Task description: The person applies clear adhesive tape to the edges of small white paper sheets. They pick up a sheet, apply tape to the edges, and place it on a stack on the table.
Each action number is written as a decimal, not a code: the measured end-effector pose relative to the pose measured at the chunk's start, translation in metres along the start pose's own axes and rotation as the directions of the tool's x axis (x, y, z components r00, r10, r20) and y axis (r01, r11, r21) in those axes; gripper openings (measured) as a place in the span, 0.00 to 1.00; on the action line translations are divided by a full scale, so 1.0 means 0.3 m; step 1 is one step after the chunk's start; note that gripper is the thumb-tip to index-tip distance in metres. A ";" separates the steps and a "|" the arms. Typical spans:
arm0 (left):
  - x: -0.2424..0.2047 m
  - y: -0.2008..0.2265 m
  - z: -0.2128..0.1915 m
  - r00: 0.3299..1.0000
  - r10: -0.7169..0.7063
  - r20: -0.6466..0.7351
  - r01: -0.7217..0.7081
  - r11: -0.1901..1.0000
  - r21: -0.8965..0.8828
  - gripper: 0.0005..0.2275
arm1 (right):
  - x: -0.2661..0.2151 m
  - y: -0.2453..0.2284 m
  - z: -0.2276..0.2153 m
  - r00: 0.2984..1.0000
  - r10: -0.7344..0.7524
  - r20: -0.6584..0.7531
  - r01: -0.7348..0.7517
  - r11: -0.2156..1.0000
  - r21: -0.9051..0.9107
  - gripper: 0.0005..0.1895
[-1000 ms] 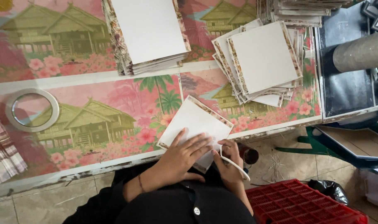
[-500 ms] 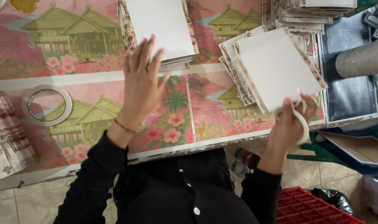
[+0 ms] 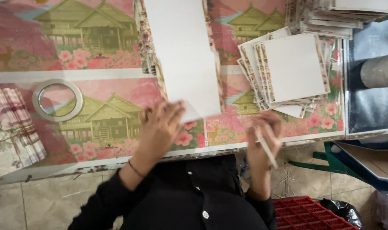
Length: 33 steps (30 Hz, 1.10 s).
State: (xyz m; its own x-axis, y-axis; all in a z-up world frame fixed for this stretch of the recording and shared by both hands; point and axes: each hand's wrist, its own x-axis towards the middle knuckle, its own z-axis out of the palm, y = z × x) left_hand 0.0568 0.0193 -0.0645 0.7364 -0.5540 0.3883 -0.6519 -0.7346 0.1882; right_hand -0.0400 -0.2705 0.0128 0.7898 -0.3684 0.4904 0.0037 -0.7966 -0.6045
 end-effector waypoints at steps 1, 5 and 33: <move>-0.023 0.037 -0.039 0.999 -0.022 0.040 0.024 0.999 -0.032 0.23 | -0.018 -0.021 0.027 0.998 -0.012 0.067 0.006 0.997 0.079 0.03; -0.097 0.126 -0.094 0.995 -0.023 0.099 0.037 0.989 -0.143 0.16 | -0.037 -0.187 0.096 0.960 -0.049 0.275 -0.006 0.981 0.195 0.12; -0.094 0.098 -0.225 0.813 -0.447 0.374 0.563 0.768 -0.305 0.03 | -0.131 -0.290 0.249 0.828 -0.110 0.550 0.037 0.989 0.142 0.05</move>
